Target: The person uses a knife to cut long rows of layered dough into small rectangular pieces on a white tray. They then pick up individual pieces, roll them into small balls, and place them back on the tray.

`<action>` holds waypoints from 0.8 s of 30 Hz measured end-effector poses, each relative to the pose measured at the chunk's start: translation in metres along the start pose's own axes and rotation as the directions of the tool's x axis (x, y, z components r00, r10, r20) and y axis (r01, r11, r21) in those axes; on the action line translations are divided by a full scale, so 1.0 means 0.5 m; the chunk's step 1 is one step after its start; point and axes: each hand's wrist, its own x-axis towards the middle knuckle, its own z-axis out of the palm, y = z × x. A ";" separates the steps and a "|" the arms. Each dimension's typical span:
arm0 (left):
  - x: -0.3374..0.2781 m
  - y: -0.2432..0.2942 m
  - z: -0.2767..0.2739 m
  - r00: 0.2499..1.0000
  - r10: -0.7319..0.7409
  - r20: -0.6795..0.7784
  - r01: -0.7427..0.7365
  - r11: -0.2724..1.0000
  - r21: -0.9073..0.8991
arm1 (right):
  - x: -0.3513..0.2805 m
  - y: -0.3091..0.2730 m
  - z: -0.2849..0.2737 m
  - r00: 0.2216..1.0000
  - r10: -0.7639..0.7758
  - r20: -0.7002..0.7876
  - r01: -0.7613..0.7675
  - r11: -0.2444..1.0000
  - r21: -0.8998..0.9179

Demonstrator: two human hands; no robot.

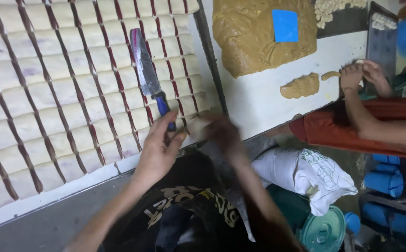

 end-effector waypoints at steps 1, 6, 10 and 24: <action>0.004 0.004 0.004 0.990 0.142 -0.019 -0.137 0.979 0.153 | 0.011 0.028 -0.047 0.993 0.064 -0.103 -0.064 0.998 0.009; 0.052 -0.111 0.097 0.802 0.594 0.071 -0.474 0.558 0.681 | 0.064 0.109 -0.126 0.973 0.131 -0.188 -0.137 0.990 -0.015; 0.106 -0.212 0.154 0.763 0.621 0.179 -0.481 0.361 0.799 | 0.084 0.073 -0.111 0.986 0.161 0.043 -0.150 0.970 -0.189; 0.119 -0.215 0.159 0.815 0.532 0.228 -0.447 0.329 0.832 | 0.107 0.114 -0.094 0.986 -0.109 0.127 0.133 0.971 -0.198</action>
